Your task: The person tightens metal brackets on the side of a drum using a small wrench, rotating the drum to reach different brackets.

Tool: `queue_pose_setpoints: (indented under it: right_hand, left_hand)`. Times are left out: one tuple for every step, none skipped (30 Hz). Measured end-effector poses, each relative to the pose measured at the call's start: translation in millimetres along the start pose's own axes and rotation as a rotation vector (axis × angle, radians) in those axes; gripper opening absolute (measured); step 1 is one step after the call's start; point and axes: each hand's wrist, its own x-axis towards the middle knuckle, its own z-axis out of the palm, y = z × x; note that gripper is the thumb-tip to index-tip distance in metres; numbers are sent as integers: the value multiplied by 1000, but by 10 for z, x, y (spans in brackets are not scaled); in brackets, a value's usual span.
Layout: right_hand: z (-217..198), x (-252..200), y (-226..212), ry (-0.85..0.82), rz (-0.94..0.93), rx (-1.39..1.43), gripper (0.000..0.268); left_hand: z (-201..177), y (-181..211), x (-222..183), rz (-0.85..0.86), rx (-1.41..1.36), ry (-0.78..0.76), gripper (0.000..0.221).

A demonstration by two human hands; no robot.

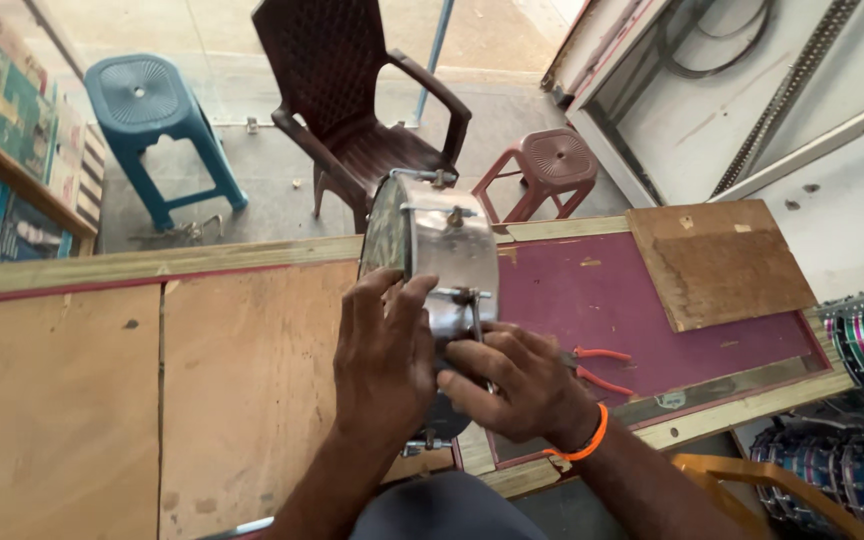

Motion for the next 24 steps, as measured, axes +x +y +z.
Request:
queue_pose_setpoints:
  right_hand:
    - [-3, 0, 7, 13, -17, 48, 17]
    - [-18, -6, 50, 25, -15, 75, 17]
    - [-39, -21, 109, 38, -7, 105, 18]
    - [-49, -36, 168, 50, 1, 135, 20]
    - [-27, -37, 218, 84, 60, 220, 16]
    - [9, -29, 270, 120, 119, 305, 11]
    - [39, -9, 334, 158, 174, 386, 7]
    - [89, 31, 394, 127, 341, 358, 7]
    - [109, 64, 443, 92, 510, 330, 14]
    - [116, 109, 526, 111, 758, 625, 19]
    - [136, 180, 658, 124, 1000, 926, 24]
    - [141, 254, 808, 46, 1039, 1005, 27]
    - [134, 311, 910, -35, 1072, 1084, 29]
    - [120, 334, 936, -38, 1059, 1133, 31]
    - [114, 369, 975, -43, 1033, 1180, 32]
    - [109, 389, 994, -48, 1007, 1227, 33]
    - [90, 348, 956, 21, 953, 1191, 35]
    - [44, 281, 909, 89, 899, 1155, 37]
    - [-7, 235, 901, 146, 833, 1117, 39]
    - [-103, 133, 814, 242, 811, 1074, 39]
    - [-191, 9, 653, 329, 796, 1046, 41]
    - [-216, -68, 570, 378, 705, 1001, 37]
    - [-239, -174, 440, 436, 640, 944, 34]
    - [-230, -258, 308, 380, 620, 875, 33]
  left_hand:
    - [6, -6, -16, 29, 8, -2, 50]
    - [22, -13, -30, 59, 15, -4, 51]
    - [37, -17, -56, 64, 7, -25, 55]
    - [56, -22, -80, 69, -2, -46, 59]
    - [69, -26, -104, 75, -9, -65, 63]
    - [78, -21, -135, 59, 5, -72, 64]
    - [92, -13, -145, 48, 19, -75, 64]
    - [103, -4, -150, 37, 32, -78, 64]
    - [122, 15, -159, 35, 29, -77, 64]
    - [143, 37, -168, 34, 26, -76, 63]
    - [161, 60, -186, 27, 20, -75, 63]
    - [170, 60, -184, 32, 28, -80, 61]
    - [182, 50, -157, 35, 36, -81, 60]
    - [188, 48, -133, 39, 45, -82, 59]
    - [201, 47, -87, 50, 62, -67, 59]
    - [210, 46, -39, 61, 78, -52, 58]
    - [196, 56, -47, 61, 97, -47, 58]
    - [170, 63, -63, 59, 98, -52, 57]
    - [156, 66, -46, 54, 99, -42, 56]
    - [142, 59, -21, 49, 99, -32, 56]
    - [115, 48, -33, 51, 81, -25, 56]
    - [106, 29, -32, 54, 63, -17, 57]
    - [98, 33, -78, 60, 35, -34, 57]
    - [89, 54, -136, 43, 36, -53, 57]
